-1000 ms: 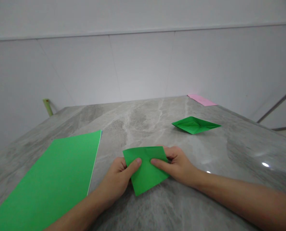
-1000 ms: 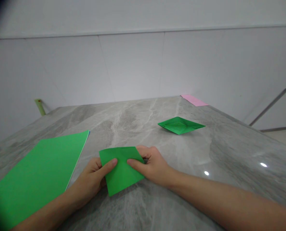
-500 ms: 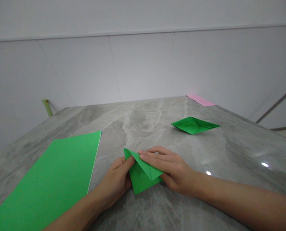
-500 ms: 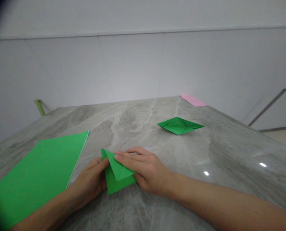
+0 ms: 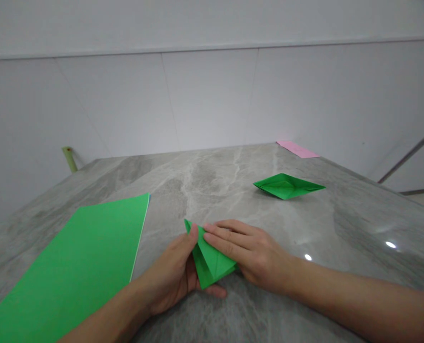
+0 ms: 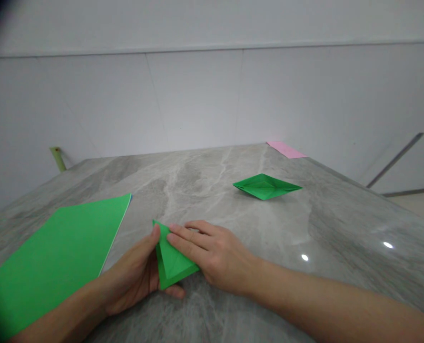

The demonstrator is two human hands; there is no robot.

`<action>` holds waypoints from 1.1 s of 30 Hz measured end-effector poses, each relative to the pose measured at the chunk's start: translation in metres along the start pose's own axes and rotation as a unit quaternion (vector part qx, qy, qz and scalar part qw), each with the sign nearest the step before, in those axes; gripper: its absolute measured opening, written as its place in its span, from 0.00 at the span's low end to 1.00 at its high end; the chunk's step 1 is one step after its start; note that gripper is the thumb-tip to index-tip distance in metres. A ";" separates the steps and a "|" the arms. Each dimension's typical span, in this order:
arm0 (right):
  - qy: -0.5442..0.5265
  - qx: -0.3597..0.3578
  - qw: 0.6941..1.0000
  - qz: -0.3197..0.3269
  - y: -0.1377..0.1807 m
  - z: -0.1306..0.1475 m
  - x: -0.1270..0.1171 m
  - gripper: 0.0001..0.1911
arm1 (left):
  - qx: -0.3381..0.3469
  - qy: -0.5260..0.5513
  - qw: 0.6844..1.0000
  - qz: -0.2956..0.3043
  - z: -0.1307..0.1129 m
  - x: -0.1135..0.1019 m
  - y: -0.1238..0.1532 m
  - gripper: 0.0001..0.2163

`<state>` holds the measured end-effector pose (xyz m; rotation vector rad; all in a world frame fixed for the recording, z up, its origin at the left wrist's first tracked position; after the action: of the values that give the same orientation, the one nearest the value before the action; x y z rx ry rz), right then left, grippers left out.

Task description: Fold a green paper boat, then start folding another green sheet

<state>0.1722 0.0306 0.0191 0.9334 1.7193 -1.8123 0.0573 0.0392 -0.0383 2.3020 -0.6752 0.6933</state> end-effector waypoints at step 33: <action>-0.298 0.192 0.935 -0.008 -0.004 -0.022 0.010 0.20 | 0.166 -0.190 0.967 -0.035 -0.016 -0.009 0.009 0.12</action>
<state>0.1662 0.0534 0.0149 0.4204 1.0214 -2.1942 0.0400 0.0470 -0.0296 2.7947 -0.6831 0.3505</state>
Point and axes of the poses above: each hand's wrist, its own y-axis away from the middle knuckle, its own x-axis out of the palm, z = x × y, the point moved 7 cm from there along -y, towards the middle knuckle, and after that the axes turned 10 degrees about -x, right-handed, at the moved point
